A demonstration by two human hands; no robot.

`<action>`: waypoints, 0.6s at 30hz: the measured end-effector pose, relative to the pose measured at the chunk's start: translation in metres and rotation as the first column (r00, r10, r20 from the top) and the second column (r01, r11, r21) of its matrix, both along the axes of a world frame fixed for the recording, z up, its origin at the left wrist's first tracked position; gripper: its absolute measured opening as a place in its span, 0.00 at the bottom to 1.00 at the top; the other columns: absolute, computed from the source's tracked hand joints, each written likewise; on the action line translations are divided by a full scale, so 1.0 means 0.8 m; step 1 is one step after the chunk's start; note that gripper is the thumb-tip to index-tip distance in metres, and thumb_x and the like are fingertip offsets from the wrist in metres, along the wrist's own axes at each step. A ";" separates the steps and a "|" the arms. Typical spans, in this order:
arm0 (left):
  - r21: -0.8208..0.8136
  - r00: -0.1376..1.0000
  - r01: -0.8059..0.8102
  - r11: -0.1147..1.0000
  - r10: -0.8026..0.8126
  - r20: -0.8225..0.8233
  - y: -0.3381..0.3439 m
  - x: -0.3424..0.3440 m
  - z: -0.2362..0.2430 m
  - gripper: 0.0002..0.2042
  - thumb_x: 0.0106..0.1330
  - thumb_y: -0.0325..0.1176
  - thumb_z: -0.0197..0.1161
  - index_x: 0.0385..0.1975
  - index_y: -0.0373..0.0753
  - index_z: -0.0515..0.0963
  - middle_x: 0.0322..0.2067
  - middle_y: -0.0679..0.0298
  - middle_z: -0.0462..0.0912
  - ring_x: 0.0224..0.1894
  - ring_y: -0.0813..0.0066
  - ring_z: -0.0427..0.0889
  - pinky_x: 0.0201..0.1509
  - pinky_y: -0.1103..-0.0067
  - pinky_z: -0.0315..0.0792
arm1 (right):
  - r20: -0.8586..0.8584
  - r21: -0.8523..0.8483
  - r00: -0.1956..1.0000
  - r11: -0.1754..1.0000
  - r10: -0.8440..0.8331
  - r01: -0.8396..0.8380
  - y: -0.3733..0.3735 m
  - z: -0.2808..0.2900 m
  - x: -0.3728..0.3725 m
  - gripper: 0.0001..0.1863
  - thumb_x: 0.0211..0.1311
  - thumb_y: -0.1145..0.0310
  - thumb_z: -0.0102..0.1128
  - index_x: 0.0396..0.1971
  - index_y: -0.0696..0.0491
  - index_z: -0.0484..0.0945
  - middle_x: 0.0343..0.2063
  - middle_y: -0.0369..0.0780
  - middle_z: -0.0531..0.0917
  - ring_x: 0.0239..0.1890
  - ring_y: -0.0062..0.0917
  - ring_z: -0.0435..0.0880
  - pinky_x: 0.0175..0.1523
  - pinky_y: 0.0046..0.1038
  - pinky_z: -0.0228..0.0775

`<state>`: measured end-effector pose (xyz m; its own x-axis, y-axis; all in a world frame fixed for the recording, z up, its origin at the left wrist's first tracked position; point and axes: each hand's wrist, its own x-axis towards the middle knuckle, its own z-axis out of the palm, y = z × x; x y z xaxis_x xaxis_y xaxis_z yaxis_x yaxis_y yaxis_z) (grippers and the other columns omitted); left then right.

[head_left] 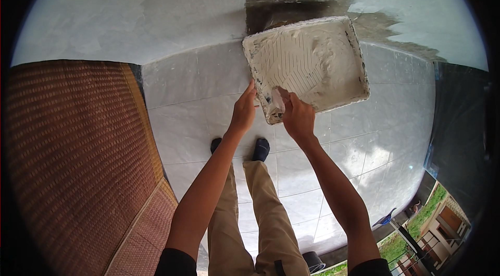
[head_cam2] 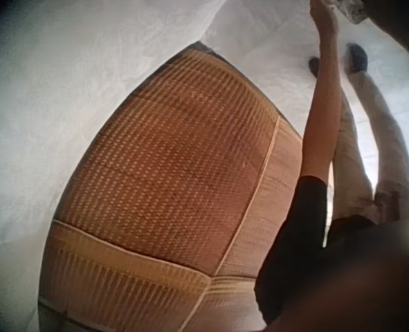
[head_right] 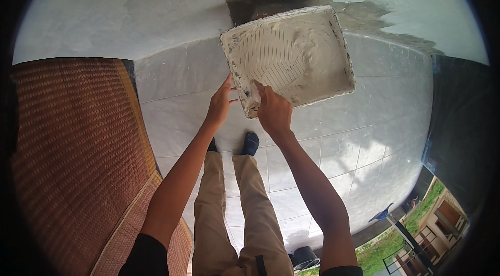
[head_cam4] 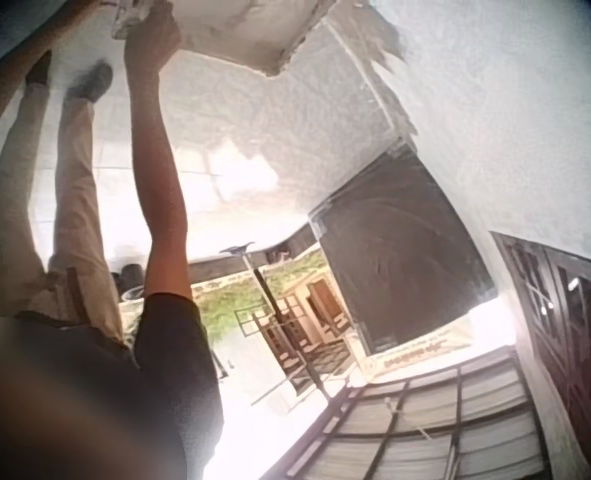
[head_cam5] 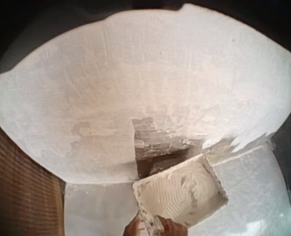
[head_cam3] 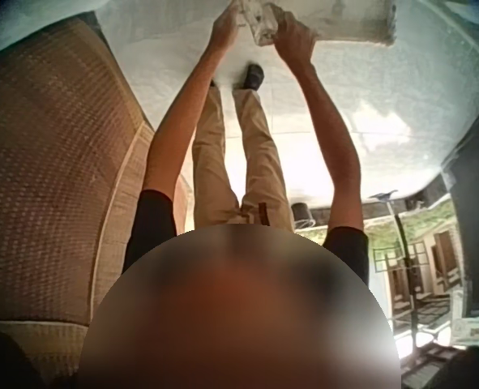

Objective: The person applies wall putty to a damaged area of a wall using a small plastic spreader.

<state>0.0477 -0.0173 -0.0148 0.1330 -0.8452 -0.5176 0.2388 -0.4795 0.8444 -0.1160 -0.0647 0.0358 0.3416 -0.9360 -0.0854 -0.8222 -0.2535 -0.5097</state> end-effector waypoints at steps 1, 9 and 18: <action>0.002 1.000 -0.001 1.000 0.001 0.000 0.001 0.000 0.001 0.29 0.79 0.48 0.36 0.75 0.40 0.50 0.73 0.55 0.55 0.67 0.60 0.65 0.65 0.63 0.68 | 0.018 0.043 0.998 0.997 -0.058 0.057 -0.001 0.001 0.000 0.05 0.65 0.69 0.57 0.34 0.55 0.75 0.22 0.48 0.83 0.27 0.46 0.84 0.32 0.46 0.73; 0.036 0.994 -0.038 0.999 0.042 -0.098 0.004 -0.006 0.008 0.28 0.79 0.47 0.36 0.75 0.42 0.48 0.74 0.56 0.52 0.66 0.58 0.66 0.60 0.61 0.76 | 0.107 0.142 0.980 0.978 -0.168 0.153 0.005 -0.018 0.001 0.08 0.64 0.67 0.59 0.35 0.57 0.77 0.26 0.50 0.85 0.30 0.48 0.85 0.37 0.46 0.74; 0.035 0.988 -0.048 0.998 0.052 -0.143 0.003 -0.006 0.009 0.29 0.79 0.47 0.36 0.75 0.42 0.48 0.74 0.56 0.50 0.67 0.58 0.64 0.61 0.60 0.75 | 0.173 0.316 0.940 0.920 -0.295 0.231 -0.022 -0.031 0.008 0.12 0.63 0.64 0.61 0.39 0.57 0.79 0.31 0.52 0.85 0.36 0.50 0.85 0.42 0.44 0.74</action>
<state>0.0429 -0.0149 -0.0076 0.0968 -0.8226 -0.5603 0.3809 -0.4895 0.7844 -0.1097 -0.0821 0.0112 0.1266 -0.9400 -0.3167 -0.7025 0.1404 -0.6977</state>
